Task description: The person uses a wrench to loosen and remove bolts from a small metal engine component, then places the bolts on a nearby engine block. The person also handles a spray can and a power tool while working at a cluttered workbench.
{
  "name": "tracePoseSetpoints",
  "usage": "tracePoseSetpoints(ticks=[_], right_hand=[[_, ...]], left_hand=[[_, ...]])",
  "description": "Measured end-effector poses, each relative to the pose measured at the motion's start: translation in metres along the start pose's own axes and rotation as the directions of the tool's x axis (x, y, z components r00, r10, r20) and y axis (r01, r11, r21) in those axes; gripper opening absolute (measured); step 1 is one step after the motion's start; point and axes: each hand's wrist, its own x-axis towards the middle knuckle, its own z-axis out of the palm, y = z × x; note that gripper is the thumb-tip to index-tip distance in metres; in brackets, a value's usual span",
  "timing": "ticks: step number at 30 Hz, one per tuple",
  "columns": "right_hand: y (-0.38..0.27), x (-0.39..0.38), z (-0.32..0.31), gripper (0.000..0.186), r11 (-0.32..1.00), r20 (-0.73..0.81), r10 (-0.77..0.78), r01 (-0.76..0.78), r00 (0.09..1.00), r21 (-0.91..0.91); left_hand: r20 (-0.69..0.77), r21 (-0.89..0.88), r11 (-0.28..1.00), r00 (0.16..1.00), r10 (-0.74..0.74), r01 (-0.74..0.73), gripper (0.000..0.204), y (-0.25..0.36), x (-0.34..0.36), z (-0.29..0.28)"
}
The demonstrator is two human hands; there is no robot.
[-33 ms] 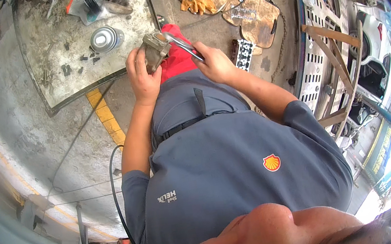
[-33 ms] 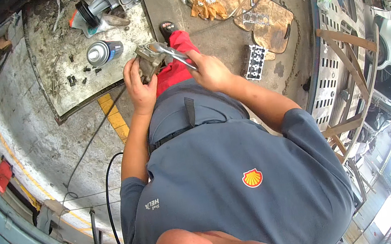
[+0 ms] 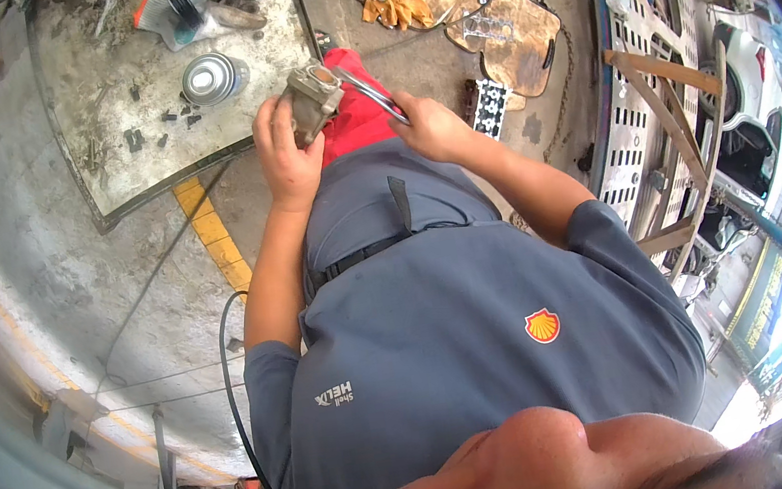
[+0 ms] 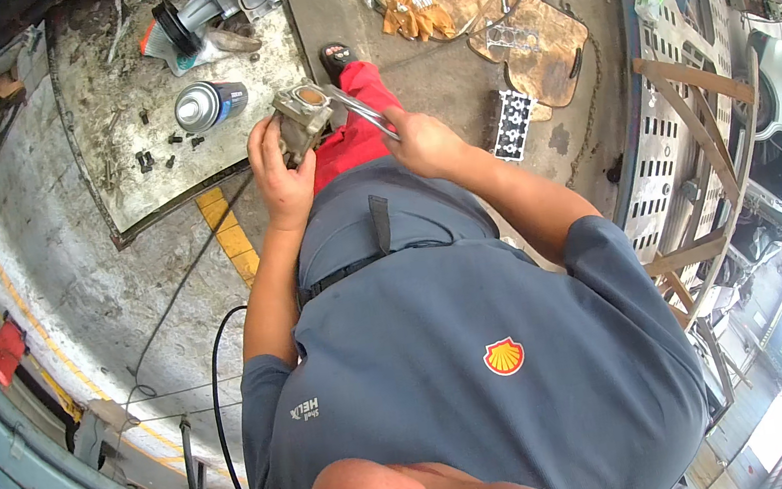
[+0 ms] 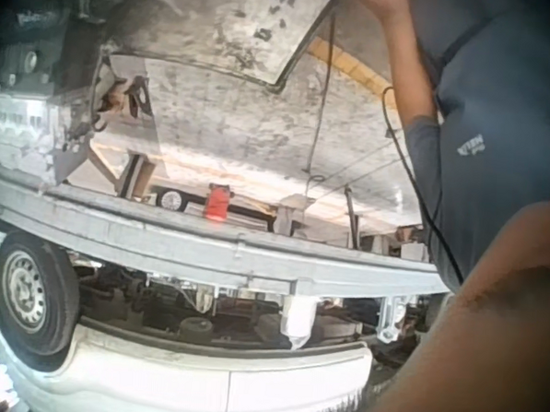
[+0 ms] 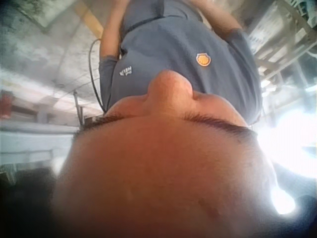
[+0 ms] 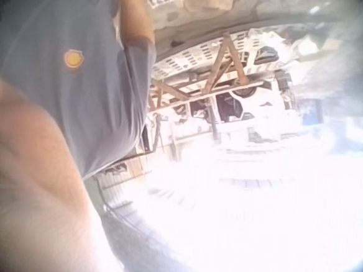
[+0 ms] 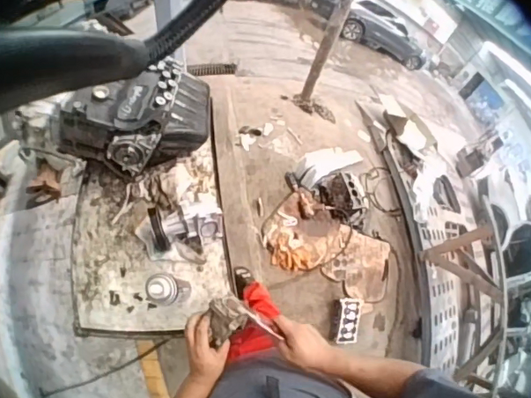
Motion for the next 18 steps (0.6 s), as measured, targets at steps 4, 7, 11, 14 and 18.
tracePoseSetpoints(ticks=[4, 7, 11, 14, 18], right_hand=[[-0.04, -0.001, -0.021, 0.028, 0.998, -0.145, 0.034, -0.027, 0.989, 0.051], [-0.038, -0.01, -0.019, 0.03, 0.99, -0.176, -0.076, 0.096, 0.982, 0.108], [0.001, 0.011, 0.005, 0.03, 0.988, 0.036, 0.109, -0.104, 0.993, -0.117], [-0.034, -0.003, -0.01, 0.028, 0.996, -0.105, 0.07, -0.064, 0.992, 0.06], [-0.008, -0.003, -0.001, 0.027, 0.926, -0.245, -0.344, 0.371, 0.907, 0.073]], left_hand=[[-0.011, -0.007, 1.0, 1.0, -0.024, 0.024, 0.072, -0.006, -0.003, 0.004], [0.001, 0.006, 1.0, 1.0, -0.025, 0.025, 0.071, -0.002, -0.003, 0.001], [0.033, 0.042, 0.999, 0.999, 0.019, -0.021, 0.072, -0.004, -0.003, -0.001], [0.019, 0.009, 0.999, 0.999, -0.031, 0.031, 0.073, -0.007, -0.007, 0.001], [0.01, 0.001, 1.0, 1.0, -0.02, 0.02, 0.072, -0.012, -0.007, 0.005]])
